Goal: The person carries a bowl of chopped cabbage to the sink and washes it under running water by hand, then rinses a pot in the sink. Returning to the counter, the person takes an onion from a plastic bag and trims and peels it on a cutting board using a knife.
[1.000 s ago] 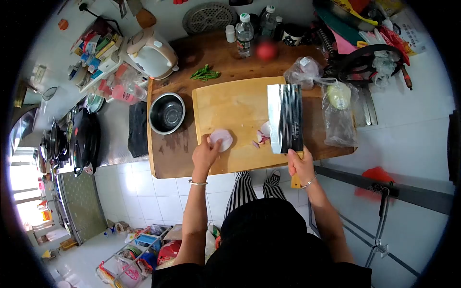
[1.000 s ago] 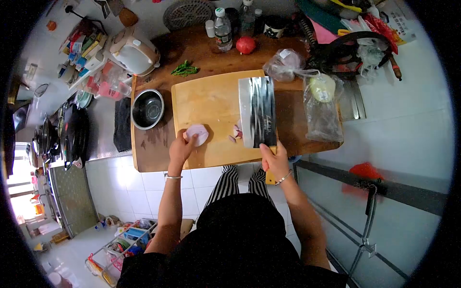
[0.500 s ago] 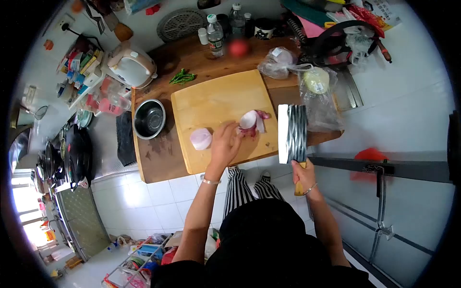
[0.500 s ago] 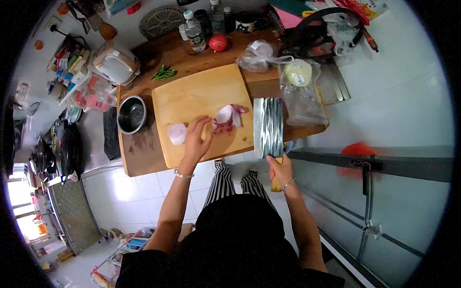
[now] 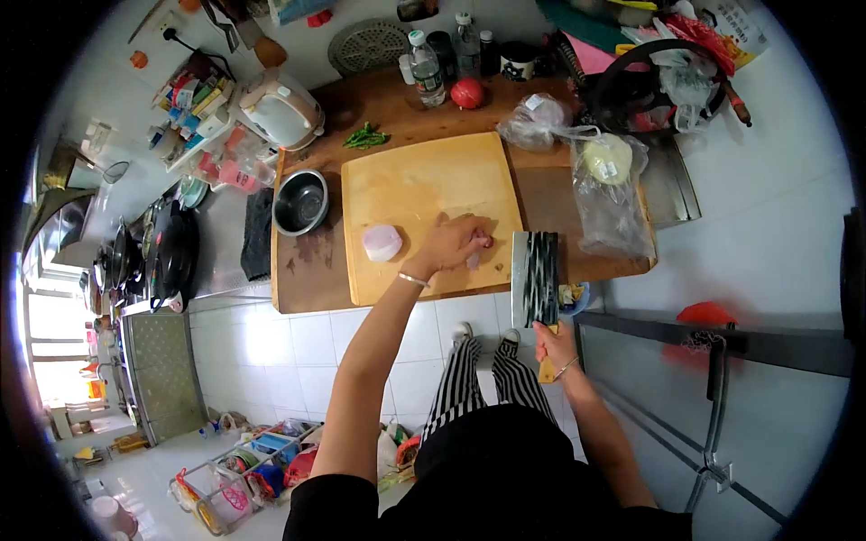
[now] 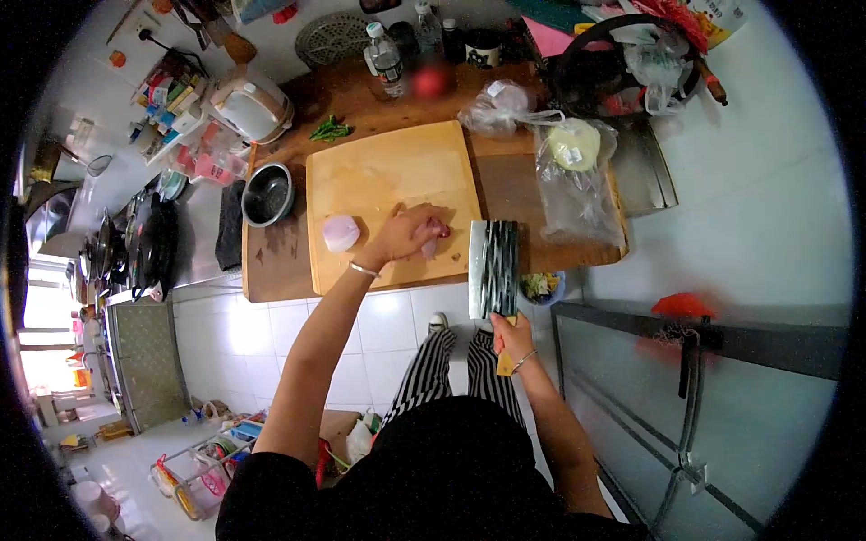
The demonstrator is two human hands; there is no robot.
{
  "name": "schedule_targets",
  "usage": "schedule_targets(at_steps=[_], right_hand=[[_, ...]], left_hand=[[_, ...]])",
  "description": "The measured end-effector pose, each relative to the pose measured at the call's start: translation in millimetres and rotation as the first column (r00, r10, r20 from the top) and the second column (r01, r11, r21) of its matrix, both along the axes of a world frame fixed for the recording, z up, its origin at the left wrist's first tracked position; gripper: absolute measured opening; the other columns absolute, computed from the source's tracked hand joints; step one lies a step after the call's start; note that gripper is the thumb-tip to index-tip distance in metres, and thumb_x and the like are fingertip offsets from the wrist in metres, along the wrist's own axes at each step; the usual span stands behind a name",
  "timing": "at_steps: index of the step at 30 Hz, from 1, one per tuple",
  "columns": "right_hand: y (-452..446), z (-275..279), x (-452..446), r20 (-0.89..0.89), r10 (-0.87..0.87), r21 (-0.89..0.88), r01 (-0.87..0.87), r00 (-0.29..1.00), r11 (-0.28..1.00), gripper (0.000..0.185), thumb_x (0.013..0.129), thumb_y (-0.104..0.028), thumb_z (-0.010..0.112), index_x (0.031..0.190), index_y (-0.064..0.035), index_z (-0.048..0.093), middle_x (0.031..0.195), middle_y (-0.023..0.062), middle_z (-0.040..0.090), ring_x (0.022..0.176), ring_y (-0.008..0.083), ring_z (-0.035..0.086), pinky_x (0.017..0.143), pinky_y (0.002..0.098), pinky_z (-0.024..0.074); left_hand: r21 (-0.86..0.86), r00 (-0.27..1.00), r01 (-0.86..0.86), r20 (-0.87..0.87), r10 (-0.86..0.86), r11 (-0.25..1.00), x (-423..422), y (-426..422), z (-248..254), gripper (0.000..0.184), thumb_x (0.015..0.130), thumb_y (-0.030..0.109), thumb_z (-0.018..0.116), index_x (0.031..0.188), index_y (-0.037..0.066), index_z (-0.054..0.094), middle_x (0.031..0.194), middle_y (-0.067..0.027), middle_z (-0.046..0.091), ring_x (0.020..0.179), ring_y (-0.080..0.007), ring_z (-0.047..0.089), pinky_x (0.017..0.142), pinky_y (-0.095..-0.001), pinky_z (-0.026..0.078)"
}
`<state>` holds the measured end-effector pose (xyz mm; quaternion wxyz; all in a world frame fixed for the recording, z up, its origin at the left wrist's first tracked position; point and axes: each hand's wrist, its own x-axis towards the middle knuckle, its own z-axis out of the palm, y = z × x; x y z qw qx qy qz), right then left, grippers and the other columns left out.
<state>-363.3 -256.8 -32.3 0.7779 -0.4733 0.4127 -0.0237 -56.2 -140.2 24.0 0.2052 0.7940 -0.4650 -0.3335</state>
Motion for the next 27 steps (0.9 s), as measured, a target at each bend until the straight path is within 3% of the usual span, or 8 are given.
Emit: schedule_targets(at_steps=[2, 4, 6, 12, 14, 16, 19, 27], right_hand=[[5, -6, 11, 0.016, 0.002, -0.027, -0.002, 1.000, 1.000, 0.023, 0.084, -0.015, 0.065, 0.073, -0.0076, 0.046, 0.050, 0.0009, 0.045, 0.033, 0.0108, 0.042, 0.031, 0.0273, 0.0343], [13, -2, 24, -0.012, -0.021, 0.080, 0.022, 1.000, 0.997, 0.023, 0.084, -0.015, 0.065, 0.073, -0.0077, 0.046, 0.050, 0.0007, 0.045, 0.033, 0.0110, 0.042, 0.031, 0.0276, 0.0349], [21, -1, 36, -0.034, -0.024, 0.012, 0.025, 0.999, 1.000, 0.021, 0.084, -0.015, 0.065, 0.075, -0.0075, 0.047, 0.051, 0.0003, 0.044, 0.034, 0.0107, 0.041, 0.031, 0.0277, 0.0352], [44, -5, 64, -0.063, -0.080, 0.040, 0.083, 0.995, 0.996, 0.021, 0.083, -0.015, 0.065, 0.076, -0.0056, 0.048, 0.054, 0.0010, 0.047, 0.034, 0.0101, 0.042, 0.030, 0.0272, 0.0345], [54, -5, 74, -0.070, -0.060, -0.027, 0.058, 0.996, 0.998, 0.018, 0.084, -0.014, 0.064, 0.078, -0.0052, 0.049, 0.054, 0.0004, 0.046, 0.035, 0.0094, 0.041, 0.030, 0.0269, 0.0344], [65, 5, 86, -0.112, -0.057, 0.033, 0.061, 0.992, 0.998, 0.017, 0.084, -0.015, 0.064, 0.079, -0.0055, 0.051, 0.054, -0.0004, 0.046, 0.035, 0.0095, 0.042, 0.030, 0.0268, 0.0344], [80, -1, 99, -0.107, -0.009, -0.020, 0.007, 0.994, 1.000, 0.015, 0.083, -0.015, 0.065, 0.082, -0.0054, 0.053, 0.056, -0.0001, 0.049, 0.035, 0.0100, 0.042, 0.030, 0.0269, 0.0341], [108, 4, 125, -0.059, 0.020, -0.023, -0.022, 0.998, 1.000, 0.013, 0.083, -0.012, 0.063, 0.081, -0.0051, 0.052, 0.054, 0.0009, 0.048, 0.034, 0.0103, 0.041, 0.030, 0.0272, 0.0340]], left_hand=[[-0.295, 0.960, -0.057, 0.247, 0.134, 0.954, -11, 18, -6, 0.059, 0.084, 0.049, 0.053, 0.132, 0.014, 0.045, 0.142, -0.0091, 0.039, 0.132, -0.0314, 0.032, 0.106, -0.0552, 0.018], [-0.378, 0.960, -0.055, 0.236, 0.154, 0.924, -7, 31, -15, 0.066, 0.081, 0.046, 0.058, 0.136, 0.015, 0.040, 0.142, -0.0137, 0.036, 0.132, -0.0330, 0.032, 0.107, -0.0551, 0.016], [-0.490, 0.934, -0.137, 0.225, 0.277, 0.861, -7, 42, -25, 0.067, 0.077, 0.046, 0.061, 0.132, 0.011, 0.045, 0.137, -0.0191, 0.041, 0.127, -0.0371, 0.037, 0.104, -0.0556, 0.023], [-0.587, 0.911, -0.188, 0.196, 0.363, 0.788, -17, 45, -46, 0.076, 0.068, 0.040, 0.071, 0.133, 0.009, 0.044, 0.143, -0.0216, 0.032, 0.131, -0.0359, 0.033, 0.108, -0.0540, 0.016], [-0.624, 0.877, -0.166, 0.261, 0.404, 0.764, -19, 41, -47, 0.070, 0.067, 0.041, 0.071, 0.127, 0.010, 0.050, 0.141, -0.0203, 0.034, 0.128, -0.0372, 0.036, 0.105, -0.0571, 0.019], [-0.657, 0.889, -0.155, 0.232, 0.394, 0.737, -17, 41, -48, 0.068, 0.066, 0.039, 0.072, 0.125, 0.011, 0.053, 0.141, -0.0204, 0.035, 0.128, -0.0390, 0.036, 0.105, -0.0537, 0.023], [-0.674, 0.887, -0.159, 0.224, 0.404, 0.722, -18, 41, -44, 0.066, 0.064, 0.035, 0.075, 0.122, 0.010, 0.056, 0.139, -0.0220, 0.036, 0.125, -0.0431, 0.037, 0.104, -0.0480, 0.029], [-0.693, 0.871, -0.283, 0.104, 0.481, 0.663, -21, 37, -49, 0.062, 0.065, 0.024, 0.075, 0.122, 0.009, 0.056, 0.136, -0.0218, 0.040, 0.124, -0.0410, 0.039, 0.104, -0.0446, 0.033]])
